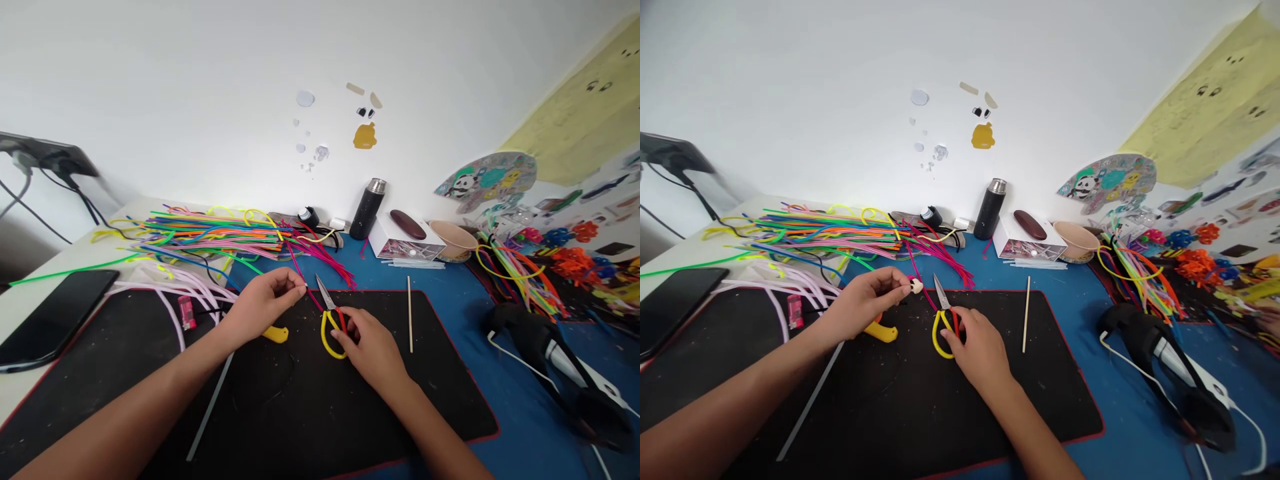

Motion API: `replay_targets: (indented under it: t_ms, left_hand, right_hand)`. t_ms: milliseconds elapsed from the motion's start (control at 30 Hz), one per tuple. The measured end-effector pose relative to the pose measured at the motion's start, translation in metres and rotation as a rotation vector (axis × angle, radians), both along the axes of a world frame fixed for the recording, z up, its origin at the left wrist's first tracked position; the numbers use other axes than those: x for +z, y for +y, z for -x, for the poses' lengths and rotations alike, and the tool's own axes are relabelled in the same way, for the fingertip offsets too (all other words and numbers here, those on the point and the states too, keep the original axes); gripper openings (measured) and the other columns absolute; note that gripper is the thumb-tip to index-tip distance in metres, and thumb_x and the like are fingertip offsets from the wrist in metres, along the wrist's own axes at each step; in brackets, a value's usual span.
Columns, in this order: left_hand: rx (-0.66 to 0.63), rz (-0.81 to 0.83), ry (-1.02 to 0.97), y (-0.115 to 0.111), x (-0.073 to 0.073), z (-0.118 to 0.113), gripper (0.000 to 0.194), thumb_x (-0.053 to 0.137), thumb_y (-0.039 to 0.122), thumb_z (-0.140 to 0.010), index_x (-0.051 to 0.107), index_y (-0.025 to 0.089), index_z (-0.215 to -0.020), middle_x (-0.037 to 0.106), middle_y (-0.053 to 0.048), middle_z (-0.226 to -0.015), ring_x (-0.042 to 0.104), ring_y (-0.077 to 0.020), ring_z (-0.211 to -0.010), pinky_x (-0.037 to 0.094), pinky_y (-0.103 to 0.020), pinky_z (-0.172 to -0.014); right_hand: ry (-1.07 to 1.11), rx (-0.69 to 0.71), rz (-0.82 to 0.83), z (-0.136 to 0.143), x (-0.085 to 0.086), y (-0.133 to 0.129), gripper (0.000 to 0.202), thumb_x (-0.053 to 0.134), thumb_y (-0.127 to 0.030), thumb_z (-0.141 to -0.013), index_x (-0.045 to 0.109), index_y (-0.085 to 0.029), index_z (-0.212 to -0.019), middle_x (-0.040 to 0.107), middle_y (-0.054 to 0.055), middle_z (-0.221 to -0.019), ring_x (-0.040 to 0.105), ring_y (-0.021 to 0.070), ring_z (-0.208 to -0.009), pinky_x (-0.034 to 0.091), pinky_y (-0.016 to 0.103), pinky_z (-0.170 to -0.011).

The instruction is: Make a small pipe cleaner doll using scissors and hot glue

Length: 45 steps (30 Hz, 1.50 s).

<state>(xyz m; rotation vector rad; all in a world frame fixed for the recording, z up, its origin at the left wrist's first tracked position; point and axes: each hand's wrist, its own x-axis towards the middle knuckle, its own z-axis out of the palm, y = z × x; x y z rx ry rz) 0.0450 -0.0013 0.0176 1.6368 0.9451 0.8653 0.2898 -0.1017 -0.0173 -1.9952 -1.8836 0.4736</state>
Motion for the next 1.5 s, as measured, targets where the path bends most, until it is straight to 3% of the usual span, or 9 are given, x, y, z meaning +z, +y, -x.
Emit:
replay_targets:
  t_ms: [167, 333, 533, 767, 933, 1067, 1233, 1367, 1500]
  left_hand:
    - [-0.012, 0.06, -0.036, 0.003, -0.008, 0.007, 0.035, 0.07, 0.054, -0.091, 0.065, 0.02, -0.086, 0.061, 0.002, -0.074, 0.053, -0.0127, -0.066, 0.045, -0.024, -0.061]
    - [-0.024, 0.12, -0.098, 0.003, -0.018, 0.014, 0.037, 0.072, 0.055, -0.09, 0.062, 0.019, -0.085, 0.056, 0.004, -0.072, 0.049, -0.011, -0.064, 0.04, -0.023, -0.06]
    - [-0.046, 0.24, -0.149, 0.0, -0.02, 0.018, 0.038, 0.075, 0.055, -0.087, 0.061, 0.019, -0.087, 0.055, 0.005, -0.069, 0.047, -0.0091, -0.058, 0.037, -0.023, -0.058]
    - [-0.085, 0.309, -0.236, -0.006, -0.019, 0.014, 0.042, 0.079, 0.058, -0.084, 0.063, 0.019, -0.087, 0.058, 0.005, -0.069, 0.052, -0.0095, -0.058, 0.043, -0.025, -0.06]
    - [-0.106, 0.405, -0.301, -0.008, -0.023, 0.011, 0.043, 0.084, 0.056, -0.081, 0.064, 0.019, -0.086, 0.06, 0.005, -0.068, 0.054, -0.0086, -0.057, 0.044, -0.024, -0.06]
    - [-0.05, 0.538, -0.375, -0.009, -0.028, 0.008, 0.047, 0.092, 0.056, -0.075, 0.066, 0.018, -0.085, 0.068, 0.0, -0.078, 0.063, -0.011, -0.069, 0.049, -0.023, -0.065]
    - [0.018, 0.674, -0.518, -0.007, -0.024, 0.01, 0.05, 0.101, 0.052, -0.065, 0.07, 0.018, -0.083, 0.074, -0.005, -0.097, 0.072, -0.0172, -0.094, 0.061, -0.03, -0.09]
    - [-0.049, 0.745, -0.616, -0.004, -0.015, 0.017, 0.047, 0.102, 0.047, -0.068, 0.069, 0.019, -0.084, 0.074, -0.003, -0.089, 0.072, -0.0162, -0.081, 0.064, -0.035, -0.088]
    - [-0.087, 0.816, -0.737, 0.0, -0.009, 0.026, 0.04, 0.101, 0.038, -0.072, 0.068, 0.02, -0.088, 0.076, -0.005, -0.092, 0.076, -0.0199, -0.089, 0.064, -0.038, -0.091]
  right_hand:
    - [-0.225, 0.05, 0.116, 0.01, 0.003, 0.004, 0.047, 0.072, -0.027, -0.099, 0.068, -0.021, -0.146, 0.073, 0.012, -0.125, 0.074, 0.0321, -0.11, 0.052, 0.039, -0.089]
    - [-0.225, 0.025, 0.128, 0.011, 0.005, 0.008, 0.032, 0.07, -0.021, -0.098, 0.075, -0.023, -0.13, 0.075, 0.01, -0.121, 0.076, 0.0262, -0.087, 0.047, 0.034, -0.073]
    - [-0.099, 0.001, 0.086, 0.002, 0.0, 0.012, 0.021, 0.071, -0.021, -0.09, 0.076, -0.024, -0.111, 0.073, 0.004, -0.099, 0.066, 0.0186, -0.07, 0.042, 0.031, -0.068]
    - [0.214, -0.047, 0.096, -0.009, -0.009, 0.012, 0.024, 0.068, -0.037, -0.092, 0.072, -0.025, -0.113, 0.065, -0.004, -0.077, 0.059, 0.0157, -0.059, 0.043, 0.026, -0.054]
    - [0.812, -0.126, 0.282, -0.005, -0.008, 0.013, 0.057, 0.09, -0.058, -0.078, 0.067, -0.023, -0.116, 0.061, -0.008, -0.075, 0.046, 0.0077, -0.041, 0.034, 0.021, -0.04]
    - [1.113, -0.124, 0.162, 0.014, 0.004, 0.02, 0.064, 0.091, -0.058, -0.082, 0.065, -0.021, -0.127, 0.068, -0.004, -0.08, 0.048, 0.0058, -0.039, 0.032, 0.02, -0.041]
    - [1.331, 0.008, 0.121, 0.048, 0.021, 0.041, 0.058, 0.094, -0.056, -0.078, 0.067, -0.022, -0.117, 0.074, 0.002, -0.088, 0.057, 0.0086, -0.043, 0.031, 0.02, -0.04]
    - [1.402, 0.12, 0.182, 0.067, 0.027, 0.059, 0.056, 0.094, -0.058, -0.078, 0.068, -0.021, -0.11, 0.066, -0.003, -0.066, 0.055, 0.0112, -0.043, 0.033, 0.021, -0.042]
    - [1.458, 0.151, 0.166, 0.074, 0.028, 0.072, 0.047, 0.095, -0.056, -0.077, 0.07, -0.021, -0.097, 0.074, 0.003, -0.084, 0.055, 0.0082, -0.045, 0.034, 0.021, -0.042]
